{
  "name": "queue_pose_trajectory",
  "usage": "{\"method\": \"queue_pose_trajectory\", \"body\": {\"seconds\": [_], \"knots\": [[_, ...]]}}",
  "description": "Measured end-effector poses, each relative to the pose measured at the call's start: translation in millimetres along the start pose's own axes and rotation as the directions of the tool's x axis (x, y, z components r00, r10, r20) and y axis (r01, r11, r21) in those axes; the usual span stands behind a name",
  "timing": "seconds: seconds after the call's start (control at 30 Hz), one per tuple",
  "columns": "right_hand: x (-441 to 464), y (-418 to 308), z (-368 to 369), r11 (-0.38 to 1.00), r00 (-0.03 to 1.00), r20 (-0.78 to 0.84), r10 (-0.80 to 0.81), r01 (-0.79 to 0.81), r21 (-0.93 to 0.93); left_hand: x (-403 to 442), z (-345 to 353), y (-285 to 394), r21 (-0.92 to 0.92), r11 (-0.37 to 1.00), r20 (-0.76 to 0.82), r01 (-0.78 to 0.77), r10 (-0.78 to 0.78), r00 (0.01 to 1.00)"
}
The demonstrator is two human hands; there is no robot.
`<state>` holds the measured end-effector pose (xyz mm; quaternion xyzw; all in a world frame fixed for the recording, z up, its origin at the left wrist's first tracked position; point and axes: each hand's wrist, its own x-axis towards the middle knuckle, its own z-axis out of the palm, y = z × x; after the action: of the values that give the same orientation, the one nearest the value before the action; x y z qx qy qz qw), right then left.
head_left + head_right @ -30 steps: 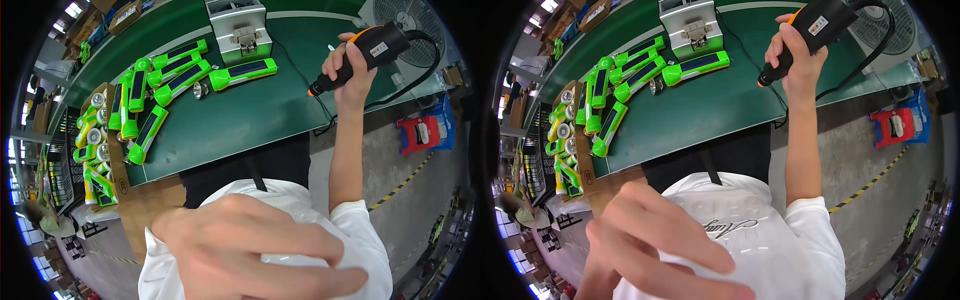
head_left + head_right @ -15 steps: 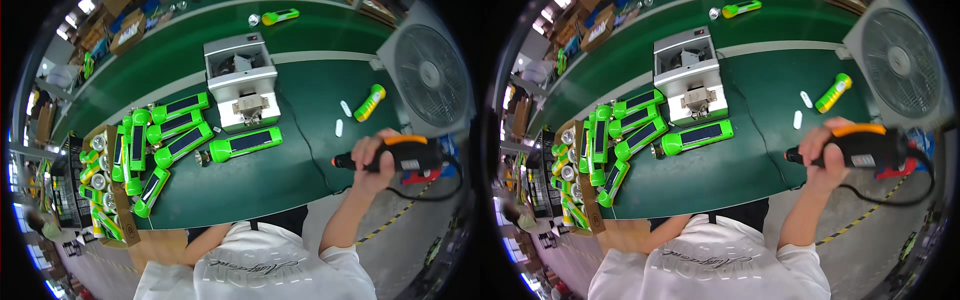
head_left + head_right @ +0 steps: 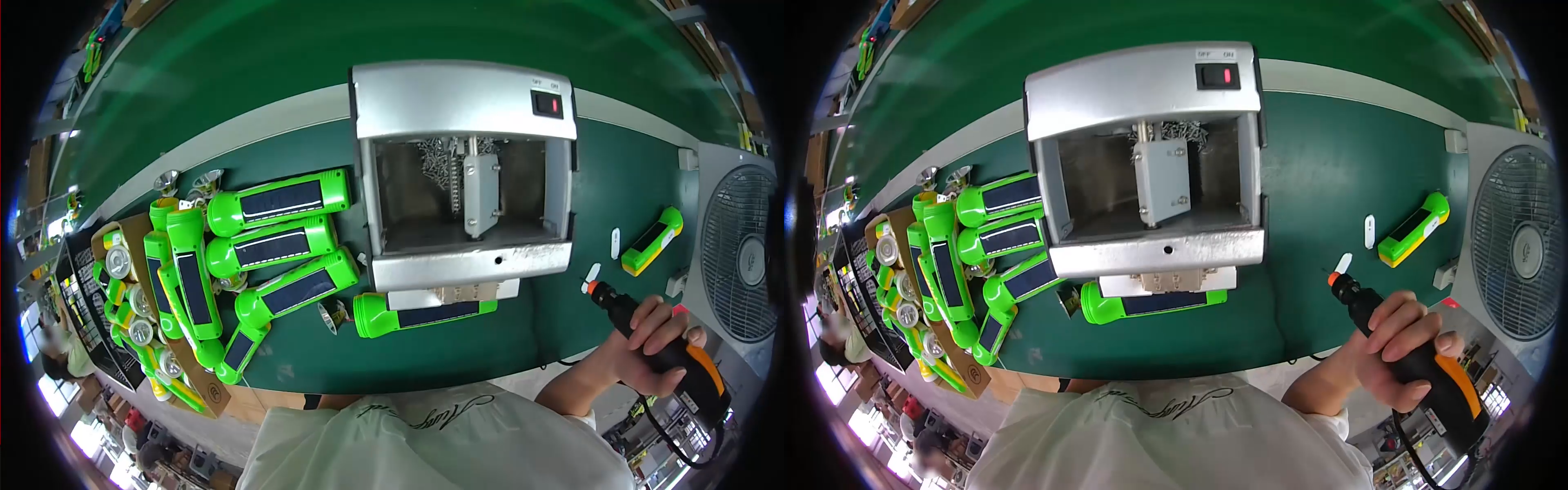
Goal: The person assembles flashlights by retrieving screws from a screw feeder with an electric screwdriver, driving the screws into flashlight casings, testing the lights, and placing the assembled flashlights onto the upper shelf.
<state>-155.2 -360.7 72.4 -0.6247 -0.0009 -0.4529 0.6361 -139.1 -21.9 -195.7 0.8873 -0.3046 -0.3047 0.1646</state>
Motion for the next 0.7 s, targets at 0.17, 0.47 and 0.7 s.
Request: {"method": "queue_pose_trajectory", "body": {"seconds": [0.17, 0.47, 0.7], "knots": [[4.4, -7.1, 3.0, 0.997, 0.996, -0.081, 0.040, -0.045, -0.058, -3.8, -5.4, 0.1, -0.011, 1.000, 0.009, 0.024, -0.024, 1.000], [-41.9, -21.4, 16.0, 0.997, 0.993, -0.118, -0.007, -0.002, -0.074, -9.1, 3.1, -18.5, 0.036, 0.997, -0.112, -0.063, 0.066, 0.991], [-74.0, -64.9, 39.6, 0.988, 0.973, -0.170, 0.157, -0.155, 0.029, -98.1, -25.1, -47.0, -0.159, 0.971, -0.171, -0.178, 0.150, 0.974]]}}
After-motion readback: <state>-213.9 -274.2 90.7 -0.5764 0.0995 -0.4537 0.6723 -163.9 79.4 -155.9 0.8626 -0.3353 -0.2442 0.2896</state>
